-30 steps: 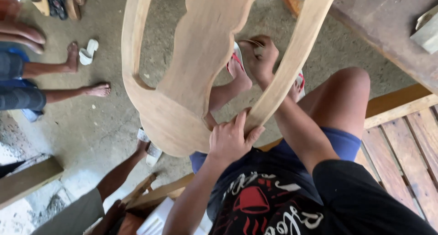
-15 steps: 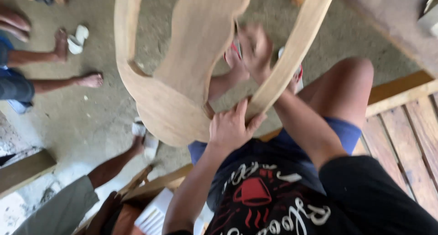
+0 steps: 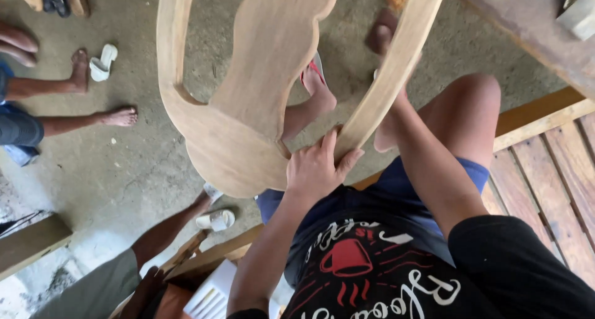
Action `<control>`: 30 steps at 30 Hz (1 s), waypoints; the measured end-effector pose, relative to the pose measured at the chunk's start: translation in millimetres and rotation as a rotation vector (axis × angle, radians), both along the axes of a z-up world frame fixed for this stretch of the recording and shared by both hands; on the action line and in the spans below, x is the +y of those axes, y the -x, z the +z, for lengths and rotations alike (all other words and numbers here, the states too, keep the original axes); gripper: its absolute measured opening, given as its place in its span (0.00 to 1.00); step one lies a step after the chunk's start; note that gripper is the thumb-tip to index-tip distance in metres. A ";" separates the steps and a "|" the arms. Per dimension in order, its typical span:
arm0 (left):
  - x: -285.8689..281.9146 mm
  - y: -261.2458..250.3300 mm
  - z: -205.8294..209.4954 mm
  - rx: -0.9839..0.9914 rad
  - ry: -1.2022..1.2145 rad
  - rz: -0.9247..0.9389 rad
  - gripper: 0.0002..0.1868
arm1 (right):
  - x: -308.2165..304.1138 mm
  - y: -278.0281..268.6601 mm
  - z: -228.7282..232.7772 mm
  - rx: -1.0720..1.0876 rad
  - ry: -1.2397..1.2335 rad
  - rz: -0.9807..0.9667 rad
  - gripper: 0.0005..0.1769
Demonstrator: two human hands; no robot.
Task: Hand sanding a wooden chair frame to smooth the surface.
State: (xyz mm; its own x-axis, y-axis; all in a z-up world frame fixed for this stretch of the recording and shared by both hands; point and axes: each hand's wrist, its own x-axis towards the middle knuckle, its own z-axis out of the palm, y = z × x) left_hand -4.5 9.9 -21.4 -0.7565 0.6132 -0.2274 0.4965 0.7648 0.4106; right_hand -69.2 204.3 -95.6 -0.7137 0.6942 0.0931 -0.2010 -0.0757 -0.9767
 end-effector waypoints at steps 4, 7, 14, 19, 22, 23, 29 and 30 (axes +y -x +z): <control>-0.4 0.7 1.4 -0.002 -0.024 -0.016 0.35 | -1.6 21.2 -40.3 -0.234 0.014 -0.232 0.17; -1.6 0.8 -0.8 0.010 -0.026 -0.024 0.35 | -16.8 53.6 -41.7 -0.167 -0.528 -0.371 0.19; 0.7 5.6 -0.5 0.028 -0.046 -0.023 0.34 | -13.9 64.8 -47.9 0.293 -0.639 -0.235 0.14; -0.1 1.4 1.6 0.018 -0.030 -0.034 0.33 | -26.3 66.3 -39.3 0.238 -0.462 -0.252 0.13; 1.3 7.0 0.0 0.044 -0.042 -0.030 0.33 | -17.0 64.6 -50.2 0.207 -0.640 -0.159 0.12; 0.8 4.5 -0.1 0.038 -0.024 -0.022 0.33 | -13.3 71.3 -62.2 0.237 -0.542 -0.237 0.13; -0.1 0.1 0.2 0.046 0.003 -0.041 0.33 | -14.1 57.6 -50.6 0.293 -0.414 -0.077 0.33; 0.3 1.5 -0.9 0.049 0.013 -0.045 0.33 | -9.4 47.6 -34.3 0.246 -0.507 0.040 0.35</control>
State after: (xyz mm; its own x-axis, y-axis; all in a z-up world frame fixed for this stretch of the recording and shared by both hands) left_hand -6.0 10.1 -22.3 -0.7386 0.6442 -0.1986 0.5500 0.7462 0.3751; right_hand -116.7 194.8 -129.9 -0.6533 0.4922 0.5752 -0.4341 0.3788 -0.8173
